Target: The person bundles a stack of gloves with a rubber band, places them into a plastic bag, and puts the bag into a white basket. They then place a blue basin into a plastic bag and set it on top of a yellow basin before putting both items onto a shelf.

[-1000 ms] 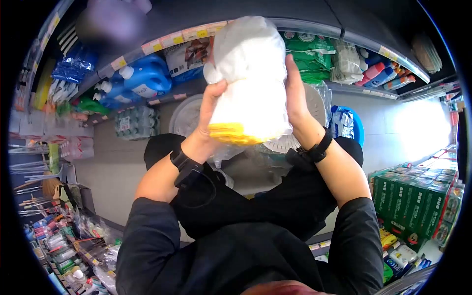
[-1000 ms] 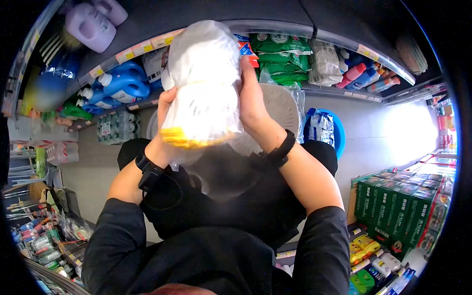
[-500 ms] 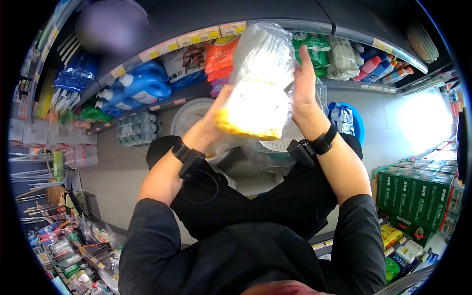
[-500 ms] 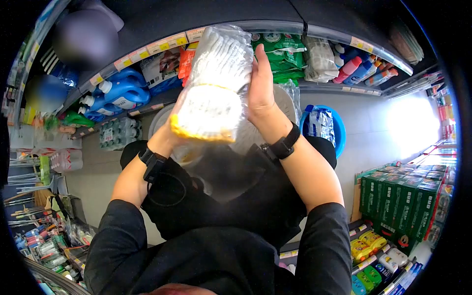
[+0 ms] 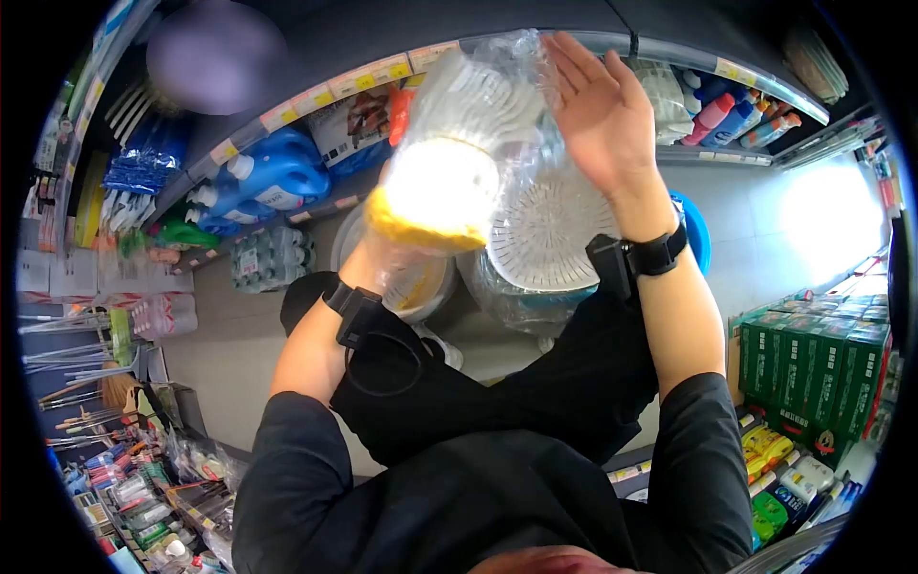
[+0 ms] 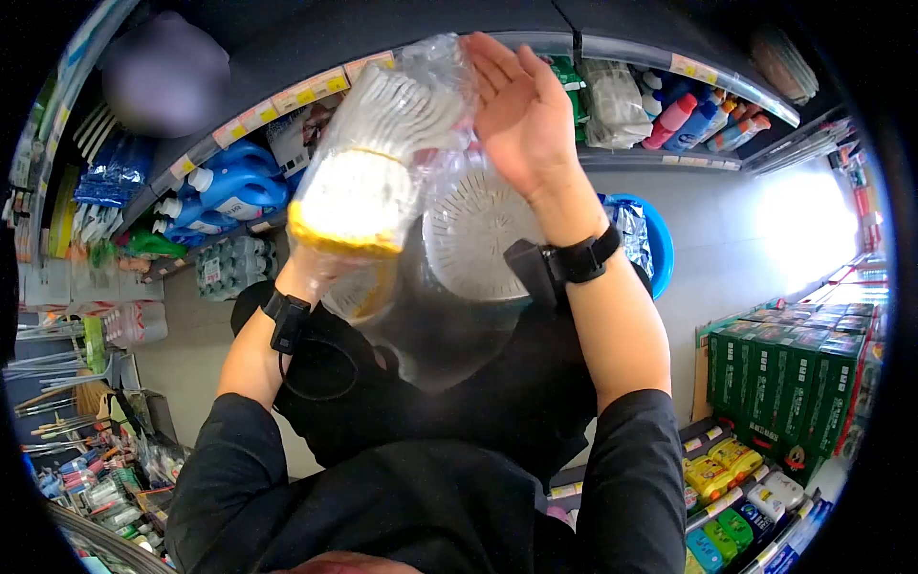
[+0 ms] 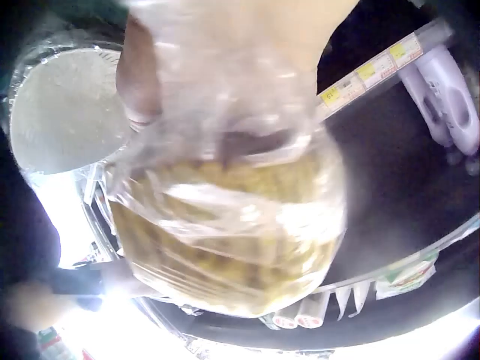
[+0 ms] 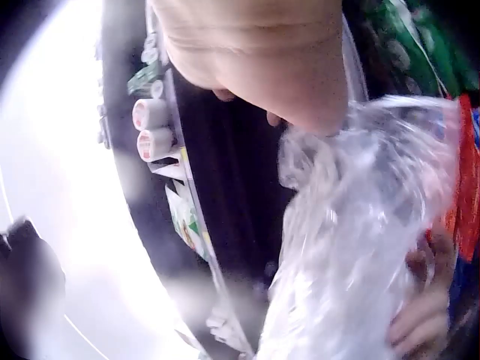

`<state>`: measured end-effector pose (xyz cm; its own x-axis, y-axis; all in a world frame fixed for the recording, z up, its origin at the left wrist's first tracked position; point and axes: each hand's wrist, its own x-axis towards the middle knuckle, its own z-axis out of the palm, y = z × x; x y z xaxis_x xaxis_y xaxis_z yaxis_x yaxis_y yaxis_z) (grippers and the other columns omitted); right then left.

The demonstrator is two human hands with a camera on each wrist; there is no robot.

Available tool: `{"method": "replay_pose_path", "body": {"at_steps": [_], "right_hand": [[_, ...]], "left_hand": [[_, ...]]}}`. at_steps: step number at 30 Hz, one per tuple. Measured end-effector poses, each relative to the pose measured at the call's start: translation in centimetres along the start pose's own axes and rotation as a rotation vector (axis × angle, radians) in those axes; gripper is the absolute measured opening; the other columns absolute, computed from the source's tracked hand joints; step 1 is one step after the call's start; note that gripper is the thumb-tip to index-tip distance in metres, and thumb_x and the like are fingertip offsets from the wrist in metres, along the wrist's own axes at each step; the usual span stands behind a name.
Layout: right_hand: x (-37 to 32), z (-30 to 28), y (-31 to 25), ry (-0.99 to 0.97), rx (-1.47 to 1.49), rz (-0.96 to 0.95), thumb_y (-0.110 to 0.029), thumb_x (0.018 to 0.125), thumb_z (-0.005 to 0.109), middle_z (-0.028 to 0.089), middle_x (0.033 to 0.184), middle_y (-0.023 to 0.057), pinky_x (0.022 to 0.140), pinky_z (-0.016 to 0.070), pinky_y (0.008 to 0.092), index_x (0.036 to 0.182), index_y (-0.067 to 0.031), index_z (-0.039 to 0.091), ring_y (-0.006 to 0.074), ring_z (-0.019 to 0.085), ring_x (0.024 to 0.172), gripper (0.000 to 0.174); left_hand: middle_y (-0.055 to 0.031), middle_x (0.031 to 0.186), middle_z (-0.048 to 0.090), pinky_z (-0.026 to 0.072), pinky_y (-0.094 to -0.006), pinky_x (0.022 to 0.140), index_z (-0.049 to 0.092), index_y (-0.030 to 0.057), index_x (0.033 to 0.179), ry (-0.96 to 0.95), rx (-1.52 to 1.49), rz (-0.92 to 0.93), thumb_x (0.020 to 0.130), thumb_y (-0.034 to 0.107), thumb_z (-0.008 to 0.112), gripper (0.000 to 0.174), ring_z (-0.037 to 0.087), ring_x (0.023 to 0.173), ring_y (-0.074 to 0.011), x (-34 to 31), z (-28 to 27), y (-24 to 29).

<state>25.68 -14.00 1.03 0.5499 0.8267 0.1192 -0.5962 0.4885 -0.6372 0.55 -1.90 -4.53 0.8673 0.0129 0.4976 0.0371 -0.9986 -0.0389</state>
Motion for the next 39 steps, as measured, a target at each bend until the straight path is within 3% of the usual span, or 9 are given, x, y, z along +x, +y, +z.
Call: {"method": "replay_pose_path", "body": {"at_steps": [6, 14, 17, 19, 22, 28, 32, 35, 39], "right_hand": [[-0.2, -0.4, -1.0, -0.07, -1.349, -0.901, -0.006, 0.089, 0.065, 0.061, 0.132, 0.0143, 0.107, 0.0404, 0.0392, 0.122, -0.0014, 0.064, 0.0298, 0.056, 0.125, 0.033], [-1.9, 0.6, 1.6, -0.433, -1.802, -0.72, 0.004, 0.081, 0.049, 0.051, 0.147, 0.0165, 0.119, 0.0302, 0.0519, 0.147, -0.0073, 0.045, 0.036, 0.043, 0.14, 0.067], [-2.4, 0.7, 1.1, -0.553, -1.798, -0.605, 0.012, 0.074, 0.053, 0.039, 0.158, 0.0112, 0.123, 0.0253, 0.0521, 0.15, -0.0141, 0.043, 0.0386, 0.031, 0.148, 0.08], [-3.2, 1.1, 1.0, -0.648, -1.778, -0.49, 0.015, 0.066, 0.06, 0.03, 0.163, 0.0125, 0.125, 0.0197, 0.0533, 0.151, -0.0194, 0.042, 0.0405, 0.021, 0.152, 0.093], [-5.1, 1.8, 0.4, -0.806, -1.964, -0.361, 0.009, 0.064, 0.067, 0.03, 0.163, 0.0163, 0.125, 0.017, 0.0557, 0.151, -0.0191, 0.041, 0.0407, 0.021, 0.152, 0.095], [-6.1, 2.0, 0.7, -0.859, -1.683, -0.268, -0.002, 0.063, 0.075, 0.039, 0.156, 0.0184, 0.123, 0.0192, 0.0569, 0.149, -0.0138, 0.042, 0.0418, 0.028, 0.149, 0.093], [-5.3, 1.7, 2.3, -0.817, -1.762, -0.276, -0.014, 0.066, 0.081, 0.056, 0.142, 0.0146, 0.12, 0.0282, 0.0528, 0.142, -0.0099, 0.05, 0.0322, 0.047, 0.139, 0.083], [-4.4, 0.6, 2.4, -0.635, -1.462, -0.098, -0.02, 0.065, 0.083, 0.07, 0.111, 0.017, 0.099, 0.0481, 0.0433, 0.123, -0.0022, 0.062, 0.0354, 0.065, 0.108, 0.064], [-3.5, -0.4, 0.7, -0.345, -1.09, 0.37, -0.029, 0.073, 0.086, 0.072, 0.112, 0.0159, 0.091, 0.0528, 0.034, 0.122, 0.006, 0.063, 0.0206, 0.069, 0.101, 0.064]], "left_hand": [[-0.0112, 0.142, 0.058, 0.0438, -0.0461, 0.109, 0.056, 0.0146, 0.14, 0.04, -0.423, -0.13, 0.094, 0.029, 0.059, 0.048, 0.056, 0.131, -0.0277, 0.5, -0.5, 1.3], [-0.0104, 0.148, 0.054, 0.0401, -0.0447, 0.112, 0.055, 0.0123, 0.141, -0.231, -0.116, -0.012, 0.091, 0.032, 0.061, 0.055, 0.052, 0.136, -0.0255, 1.5, -2.1, 2.1], [-0.0096, 0.143, 0.059, 0.0412, -0.0443, 0.111, 0.057, 0.0132, 0.14, -0.32, -0.712, -0.229, 0.089, 0.033, 0.062, 0.055, 0.055, 0.132, -0.0281, 0.6, -1.8, 1.7], [-0.0092, 0.142, 0.059, 0.0417, -0.0454, 0.112, 0.056, 0.014, 0.142, -0.243, -0.177, 0.156, 0.091, 0.034, 0.061, 0.056, 0.056, 0.131, -0.0301, -0.3, -2.4, 0.7], [-0.0102, 0.146, 0.056, 0.0399, -0.0455, 0.114, 0.054, 0.0122, 0.144, -0.291, -0.15, 0.143, 0.093, 0.031, 0.059, 0.054, 0.053, 0.135, -0.0295, -2.1, -2.0, -0.5], [-0.0112, 0.156, 0.046, 0.0366, -0.0474, 0.117, 0.036, 0.0087, 0.155, -0.581, -1.23, -0.431, 0.106, 0.042, 0.032, 0.059, 0.046, 0.141, -0.0287, -4.4, -0.2, -1.1], [-0.017, 0.13, 0.065, 0.0544, -0.0392, 0.093, 0.053, 0.0118, 0.144, -0.123, -2.342, -1.7, 0.101, 0.059, 0.041, 0.064, 0.068, 0.108, -0.024, -2.3, -1.5, 0.3], [-0.0269, 0.115, 0.068, 0.0563, -0.0315, 0.063, 0.053, 0.0015, 0.14, -0.797, -2.629, -0.846, 0.1, 0.069, 0.032, 0.081, 0.07, 0.075, -0.0222, -4.1, 2.1, -2.7], [-0.0142, 0.073, 0.071, 0.0471, -0.0233, 0.049, 0.07, -0.0091, 0.102, -0.741, -1.827, -0.905, 0.096, 0.08, 0.022, 0.101, 0.061, 0.054, -0.0127, -0.2, -3.3, -3.2]]}}
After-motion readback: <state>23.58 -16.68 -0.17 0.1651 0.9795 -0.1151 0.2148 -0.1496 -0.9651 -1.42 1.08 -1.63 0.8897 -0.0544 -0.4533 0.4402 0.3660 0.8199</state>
